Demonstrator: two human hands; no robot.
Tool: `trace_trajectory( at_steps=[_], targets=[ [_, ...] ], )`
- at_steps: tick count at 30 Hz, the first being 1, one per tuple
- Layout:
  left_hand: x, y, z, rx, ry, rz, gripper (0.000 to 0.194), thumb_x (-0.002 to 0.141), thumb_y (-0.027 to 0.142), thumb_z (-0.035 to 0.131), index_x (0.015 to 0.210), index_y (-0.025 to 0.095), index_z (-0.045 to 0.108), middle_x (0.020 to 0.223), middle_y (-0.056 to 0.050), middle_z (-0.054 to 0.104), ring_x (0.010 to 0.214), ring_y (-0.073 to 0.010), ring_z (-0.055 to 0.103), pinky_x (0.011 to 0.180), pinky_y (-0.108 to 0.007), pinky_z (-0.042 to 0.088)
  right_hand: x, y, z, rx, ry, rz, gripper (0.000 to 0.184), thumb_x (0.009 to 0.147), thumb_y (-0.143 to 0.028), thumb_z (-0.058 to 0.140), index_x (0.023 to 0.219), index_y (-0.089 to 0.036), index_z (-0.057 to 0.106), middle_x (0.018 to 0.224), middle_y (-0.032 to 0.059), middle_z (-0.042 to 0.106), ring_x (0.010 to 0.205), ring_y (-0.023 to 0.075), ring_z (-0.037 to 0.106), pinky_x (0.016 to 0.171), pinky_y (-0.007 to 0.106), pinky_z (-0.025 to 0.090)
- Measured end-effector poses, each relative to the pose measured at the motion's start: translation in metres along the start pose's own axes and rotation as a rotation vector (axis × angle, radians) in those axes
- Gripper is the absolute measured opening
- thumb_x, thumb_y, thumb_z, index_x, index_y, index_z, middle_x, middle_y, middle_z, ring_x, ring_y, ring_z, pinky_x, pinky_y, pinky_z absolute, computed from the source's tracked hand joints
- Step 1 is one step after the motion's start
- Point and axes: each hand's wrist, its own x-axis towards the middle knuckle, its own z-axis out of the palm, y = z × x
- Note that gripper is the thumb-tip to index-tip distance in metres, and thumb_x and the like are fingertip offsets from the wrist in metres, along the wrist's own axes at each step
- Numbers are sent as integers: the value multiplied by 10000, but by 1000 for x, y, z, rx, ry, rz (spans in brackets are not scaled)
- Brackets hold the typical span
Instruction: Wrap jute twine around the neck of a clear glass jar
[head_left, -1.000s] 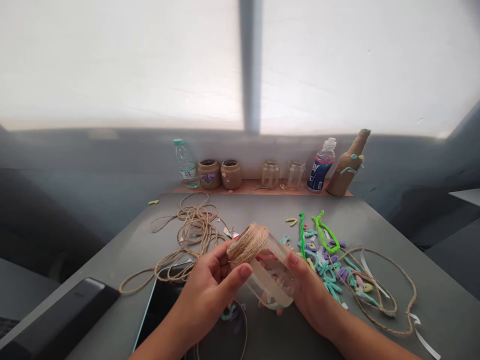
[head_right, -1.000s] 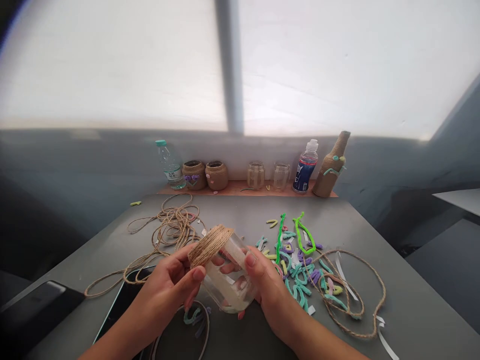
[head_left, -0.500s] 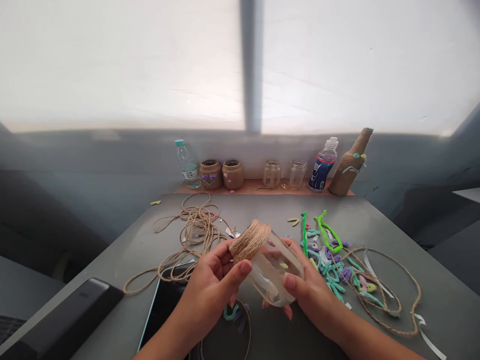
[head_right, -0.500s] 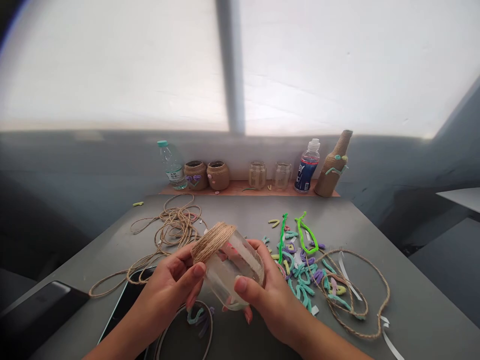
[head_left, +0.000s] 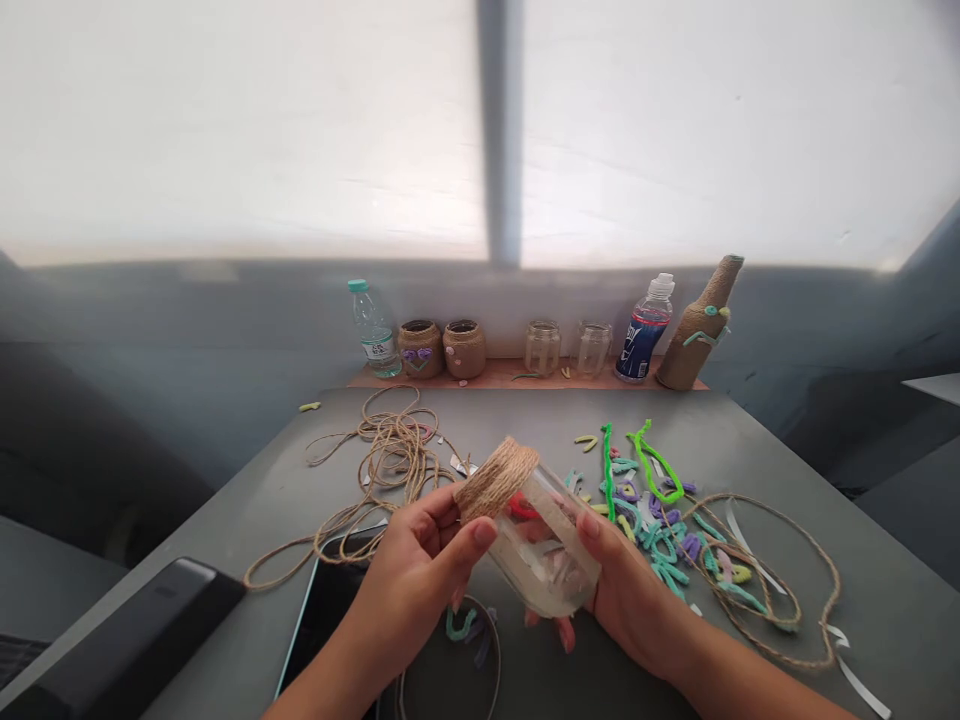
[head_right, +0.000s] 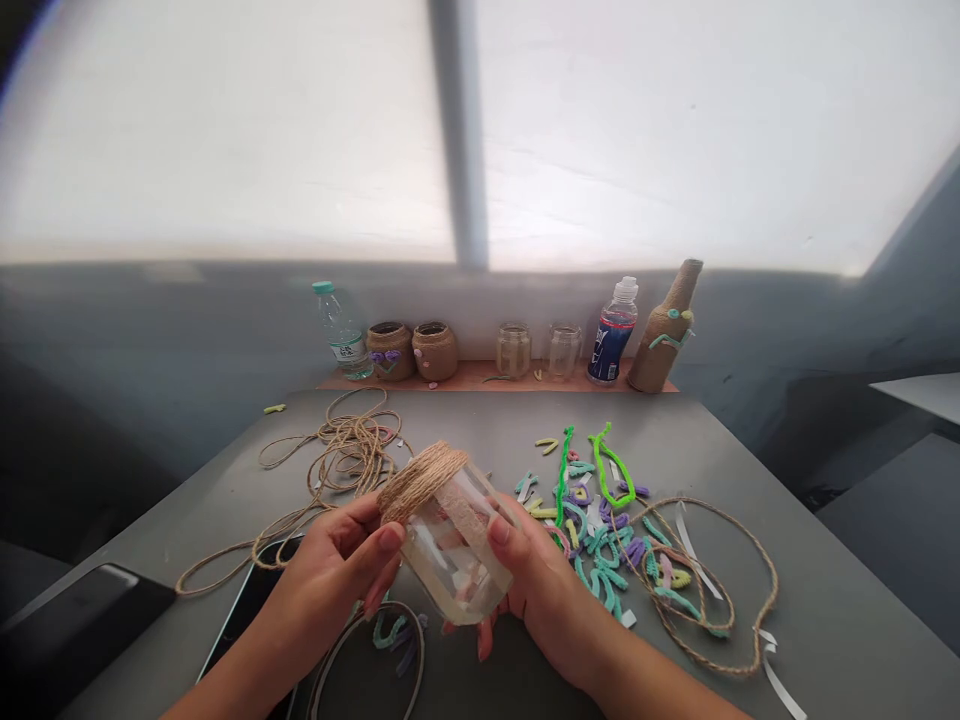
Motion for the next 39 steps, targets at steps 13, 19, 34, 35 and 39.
trace_trajectory(
  at_steps=[13,19,34,35,39],
  targets=[
    [3,-2,-3,1,59,-62,506,709,524,859,1015,150,709,571,49,579,418,-61,361,402,-174,297,2,0,1,-27,129,-62,519,887,-592,667,1212,-216,517,1173,120,647,574,148,716,375,168,457],
    [3,-4,-6,13,-6,-28,507,739,531,838,1048,151,705,486,74,510,449,-83,365,433,-174,333,2,0,2,7,73,-51,523,903,-614,636,1231,-213,561,1133,117,669,590,172,739,390,180,492],
    [1,-6,-3,-23,-23,12,494,771,575,799,1006,151,703,467,48,542,474,-101,397,472,-196,378,0,1,4,-34,28,-36,686,822,-667,714,1313,-228,519,1055,75,665,680,152,681,489,199,523],
    [2,-4,-2,-22,-14,11,498,760,573,808,1000,148,704,468,47,544,476,-103,404,474,-198,386,0,0,3,-81,29,-55,694,793,-624,773,1303,-234,508,1028,60,660,671,147,673,484,191,515],
    [4,-2,-2,-27,-10,-1,505,731,551,839,1002,150,697,475,49,556,479,-104,416,471,-190,396,2,2,0,-103,52,-68,545,844,-562,747,1209,-210,546,1028,71,656,587,133,676,411,178,483]
  ],
)
